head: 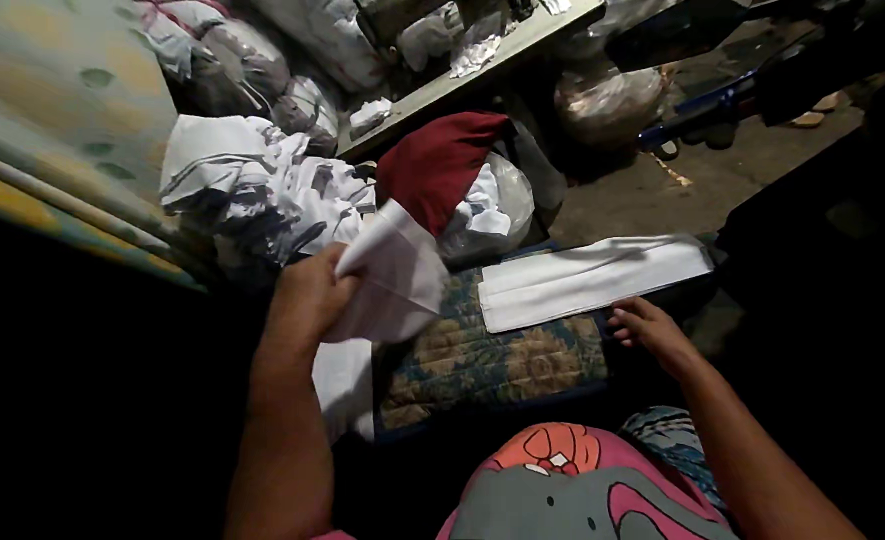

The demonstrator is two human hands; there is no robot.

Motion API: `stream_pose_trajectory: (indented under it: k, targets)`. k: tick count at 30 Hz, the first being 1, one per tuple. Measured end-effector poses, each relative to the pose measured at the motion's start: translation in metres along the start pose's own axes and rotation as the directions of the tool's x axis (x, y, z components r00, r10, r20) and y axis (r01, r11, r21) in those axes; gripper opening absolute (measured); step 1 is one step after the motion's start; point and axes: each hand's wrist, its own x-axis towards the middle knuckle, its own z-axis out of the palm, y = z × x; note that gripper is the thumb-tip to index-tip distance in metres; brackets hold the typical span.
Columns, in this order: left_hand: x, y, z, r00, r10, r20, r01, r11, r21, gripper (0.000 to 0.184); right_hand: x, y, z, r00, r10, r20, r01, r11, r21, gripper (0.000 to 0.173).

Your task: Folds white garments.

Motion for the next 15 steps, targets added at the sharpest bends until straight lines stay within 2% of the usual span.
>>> stream_pose_trajectory:
  k: [2,4,6,8,10,12,13,15]
  targets:
    - [-0.009,0.001,-0.009,0.989,-0.006,-0.147,0.01,1.0,0.023,0.023,-0.002,0.001,0.0,1.0,-0.001,-0.006,0.001,1.0,0.004,0.034]
    - [-0.021,-0.005,0.002,0.961,0.021,-0.276,-0.009,0.999,0.045,0.029,-0.001,0.0,0.001,1.0,-0.012,-0.005,0.012,1.0,0.0,0.034]
    - [-0.034,-0.017,0.041,0.913,0.099,-0.396,-0.079,0.995,0.066,0.037,0.001,0.0,0.003,0.999,-0.033,0.006,0.033,0.999,-0.021,0.033]
    - [-0.053,-0.032,0.106,0.875,0.178,-0.45,-0.17,0.984,0.057,0.037,0.002,0.0,0.005,0.999,-0.046,0.007,0.047,0.998,-0.04,0.032]
    - [-0.077,-0.04,0.175,0.903,0.22,-0.368,-0.237,0.972,-0.001,0.04,0.002,-0.001,0.01,0.999,-0.042,0.015,0.043,0.997,-0.061,0.033]
    - [-0.103,-0.04,0.224,0.964,0.213,-0.162,-0.227,0.971,-0.075,0.046,0.003,-0.002,0.016,0.998,-0.044,0.035,0.047,0.996,-0.081,0.033]
    - [-0.111,-0.038,0.237,0.978,0.193,-0.076,-0.201,0.973,-0.113,0.051,0.003,-0.003,0.019,0.998,-0.048,0.046,0.052,0.995,-0.089,0.032]
    - [-0.116,-0.036,0.244,0.983,0.163,-0.08,-0.173,0.973,-0.152,0.053,0.004,-0.005,0.025,0.995,-0.068,0.077,0.075,0.993,-0.095,0.032]
